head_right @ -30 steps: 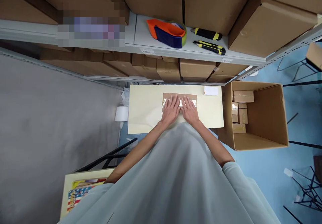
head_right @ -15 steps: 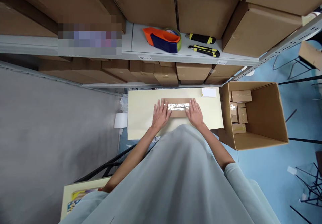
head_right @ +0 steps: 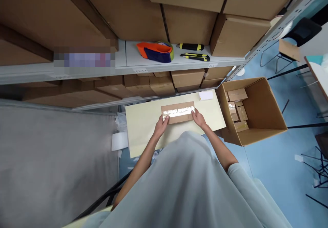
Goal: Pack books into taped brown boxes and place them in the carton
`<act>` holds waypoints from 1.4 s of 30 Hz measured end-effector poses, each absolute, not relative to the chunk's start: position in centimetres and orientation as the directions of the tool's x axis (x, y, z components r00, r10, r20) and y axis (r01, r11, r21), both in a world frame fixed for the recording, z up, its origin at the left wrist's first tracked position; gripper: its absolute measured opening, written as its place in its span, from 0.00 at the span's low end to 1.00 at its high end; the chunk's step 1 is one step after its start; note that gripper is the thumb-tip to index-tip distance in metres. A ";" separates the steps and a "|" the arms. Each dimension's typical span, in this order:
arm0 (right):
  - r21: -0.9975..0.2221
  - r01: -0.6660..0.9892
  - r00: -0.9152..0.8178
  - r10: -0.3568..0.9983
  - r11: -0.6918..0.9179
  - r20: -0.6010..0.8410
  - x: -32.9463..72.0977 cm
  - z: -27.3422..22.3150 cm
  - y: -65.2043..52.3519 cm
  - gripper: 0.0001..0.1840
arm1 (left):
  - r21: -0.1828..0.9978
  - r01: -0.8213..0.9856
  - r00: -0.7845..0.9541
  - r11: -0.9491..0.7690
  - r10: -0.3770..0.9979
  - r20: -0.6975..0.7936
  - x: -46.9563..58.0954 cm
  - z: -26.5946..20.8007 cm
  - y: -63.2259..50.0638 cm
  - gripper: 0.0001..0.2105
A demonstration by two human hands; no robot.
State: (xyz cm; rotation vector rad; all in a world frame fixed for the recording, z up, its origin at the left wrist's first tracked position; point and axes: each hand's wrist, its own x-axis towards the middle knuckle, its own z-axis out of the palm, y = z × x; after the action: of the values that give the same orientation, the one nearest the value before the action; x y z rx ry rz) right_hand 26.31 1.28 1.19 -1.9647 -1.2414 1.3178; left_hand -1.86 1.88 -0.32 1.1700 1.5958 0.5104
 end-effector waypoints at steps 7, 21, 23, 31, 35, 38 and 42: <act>-0.838 0.410 0.184 0.933 -0.360 -0.310 27.1 2.9 -1.3 0.36 | 0.853 0.404 0.147 0.330 0.897 -0.416 -2.5 1.8 1.5 0.32; -0.805 0.337 0.467 0.829 -0.488 -0.308 31.9 0.8 -10.1 0.30 | 0.762 0.568 0.342 0.311 0.754 -0.562 4.8 2.1 0.6 0.32; -0.836 0.303 0.472 0.834 -0.457 -0.285 33.2 1.0 -10.6 0.30 | 0.768 0.574 0.338 0.285 0.771 -0.539 6.5 2.9 0.8 0.31; -0.934 0.170 0.546 0.819 -0.315 -0.177 45.2 3.0 -11.1 0.33 | 0.819 0.535 0.298 0.205 0.862 -0.411 19.7 5.5 2.4 0.32; -0.954 0.158 0.646 0.757 -0.256 -0.096 53.7 3.6 -12.7 0.32 | 0.866 0.479 0.366 0.141 0.865 -0.343 29.6 6.8 3.3 0.30; -0.943 0.155 0.737 0.670 -0.295 -0.088 60.0 2.9 -14.6 0.33 | 0.883 0.465 0.477 0.067 0.821 -0.314 37.2 7.0 3.6 0.28; -0.899 0.163 0.806 0.580 -0.406 -0.116 68.5 1.3 -17.0 0.37 | 0.865 0.499 0.529 0.045 0.775 -0.345 45.8 4.4 2.9 0.26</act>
State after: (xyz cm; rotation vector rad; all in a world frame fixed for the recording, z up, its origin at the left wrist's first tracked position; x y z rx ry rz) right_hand 68.46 -17.03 1.29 -1.9671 -0.5550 0.5112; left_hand 45.84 2.88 4.44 1.6086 1.1097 0.2970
